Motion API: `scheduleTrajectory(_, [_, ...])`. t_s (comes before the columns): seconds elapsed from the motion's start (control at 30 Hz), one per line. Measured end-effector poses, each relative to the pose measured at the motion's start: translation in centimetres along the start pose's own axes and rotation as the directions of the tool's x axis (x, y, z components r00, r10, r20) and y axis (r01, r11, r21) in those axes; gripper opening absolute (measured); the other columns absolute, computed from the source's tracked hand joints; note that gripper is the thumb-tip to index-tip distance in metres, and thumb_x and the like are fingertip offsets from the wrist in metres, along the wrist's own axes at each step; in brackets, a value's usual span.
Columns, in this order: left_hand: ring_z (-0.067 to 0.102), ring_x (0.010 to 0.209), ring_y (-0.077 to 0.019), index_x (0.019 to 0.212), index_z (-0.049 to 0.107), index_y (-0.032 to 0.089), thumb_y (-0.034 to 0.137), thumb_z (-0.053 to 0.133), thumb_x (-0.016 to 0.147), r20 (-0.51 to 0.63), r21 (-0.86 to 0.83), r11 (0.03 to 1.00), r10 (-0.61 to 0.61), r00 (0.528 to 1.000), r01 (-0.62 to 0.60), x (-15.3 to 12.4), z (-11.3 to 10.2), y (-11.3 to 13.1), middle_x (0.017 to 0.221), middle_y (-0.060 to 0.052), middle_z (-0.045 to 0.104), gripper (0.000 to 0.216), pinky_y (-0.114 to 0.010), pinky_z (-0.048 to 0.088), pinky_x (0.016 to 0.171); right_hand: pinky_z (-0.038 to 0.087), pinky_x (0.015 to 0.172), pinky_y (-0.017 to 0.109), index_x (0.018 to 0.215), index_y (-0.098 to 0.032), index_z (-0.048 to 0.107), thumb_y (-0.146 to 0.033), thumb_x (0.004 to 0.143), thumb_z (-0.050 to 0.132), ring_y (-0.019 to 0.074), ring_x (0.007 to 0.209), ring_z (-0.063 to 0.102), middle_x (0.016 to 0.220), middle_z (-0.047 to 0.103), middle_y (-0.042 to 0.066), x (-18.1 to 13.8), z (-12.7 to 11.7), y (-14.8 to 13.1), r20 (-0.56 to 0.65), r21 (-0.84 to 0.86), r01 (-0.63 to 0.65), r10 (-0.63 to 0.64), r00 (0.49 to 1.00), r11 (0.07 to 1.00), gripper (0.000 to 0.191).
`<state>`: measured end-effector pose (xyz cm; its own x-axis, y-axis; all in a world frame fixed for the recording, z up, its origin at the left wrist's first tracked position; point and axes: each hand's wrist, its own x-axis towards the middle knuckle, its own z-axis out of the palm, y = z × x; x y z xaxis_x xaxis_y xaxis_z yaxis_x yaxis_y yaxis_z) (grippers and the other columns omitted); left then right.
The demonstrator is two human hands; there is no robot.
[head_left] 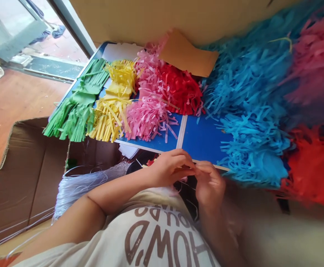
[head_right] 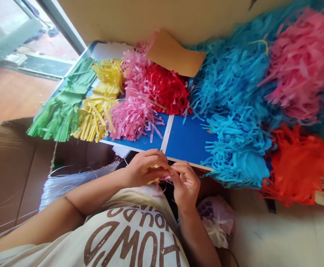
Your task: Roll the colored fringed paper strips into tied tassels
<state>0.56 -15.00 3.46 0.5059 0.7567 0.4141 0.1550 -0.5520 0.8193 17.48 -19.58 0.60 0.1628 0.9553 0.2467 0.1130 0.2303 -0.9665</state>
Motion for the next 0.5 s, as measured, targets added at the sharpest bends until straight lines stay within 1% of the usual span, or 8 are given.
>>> scheduleTrajectory(0.07, [0.065,0.081,-0.0128,0.091,0.066,0.016,0.024,0.064,0.091,-0.011,-0.066,0.998,-0.024,1.000,0.023,0.2,0.4,0.1,0.085,-0.007,0.069,0.008,-0.022,0.052,0.074,0.050,0.072,0.032,0.079,-0.020,0.066,-0.027,0.087,0.065,0.0162,0.077,0.061,0.079,0.064,0.001,-0.3,-0.3,0.0,0.004,0.022,-0.010,0.010,1.000,1.000,0.011])
scheduleTrajectory(0.13, [0.065,0.078,-0.0125,0.089,0.066,0.015,0.021,0.066,0.089,-0.007,-0.073,0.996,-0.053,0.999,0.053,0.3,0.8,0.3,0.082,-0.006,0.070,0.006,-0.021,0.051,0.072,0.048,0.073,0.031,0.079,-0.020,0.066,-0.024,0.088,0.064,0.0154,0.078,0.060,0.080,0.063,0.001,-0.7,-0.6,-0.1,-0.025,-0.003,-0.001,0.001,1.000,1.000,0.010])
scheduleTrajectory(0.33, [0.064,0.074,-0.0131,0.086,0.066,0.016,0.018,0.065,0.085,-0.040,0.058,0.996,-0.064,0.997,0.067,0.5,2.3,1.0,0.081,-0.006,0.070,0.002,-0.023,0.052,0.069,0.048,0.073,0.031,0.083,-0.020,0.065,-0.019,0.088,0.062,0.0155,0.078,0.059,0.081,0.062,0.001,-1.8,-1.0,0.0,-0.129,-0.084,0.062,-0.073,0.989,0.995,0.007])
scheduleTrajectory(0.4, [0.065,0.078,-0.0136,0.086,0.066,0.016,0.017,0.066,0.084,-0.068,0.093,0.995,-0.030,0.997,0.036,0.5,2.9,1.1,0.085,-0.007,0.071,0.002,-0.024,0.053,0.071,0.048,0.073,0.031,0.084,-0.021,0.064,-0.017,0.089,0.061,0.0153,0.079,0.059,0.081,0.062,0.001,-2.0,-1.2,0.0,-0.140,-0.112,0.085,-0.101,0.985,0.990,0.007])
scheduleTrajectory(0.5, [0.068,0.083,-0.0132,0.089,0.067,0.016,0.016,0.064,0.088,-0.101,0.096,0.994,0.069,0.992,-0.060,0.6,3.6,1.1,0.090,-0.008,0.072,0.004,-0.023,0.055,0.076,0.048,0.072,0.031,0.086,-0.021,0.064,-0.014,0.089,0.060,0.0151,0.078,0.060,0.081,0.063,0.001,-2.0,-1.7,-0.1,-0.146,-0.130,0.116,-0.135,0.980,0.985,0.008])
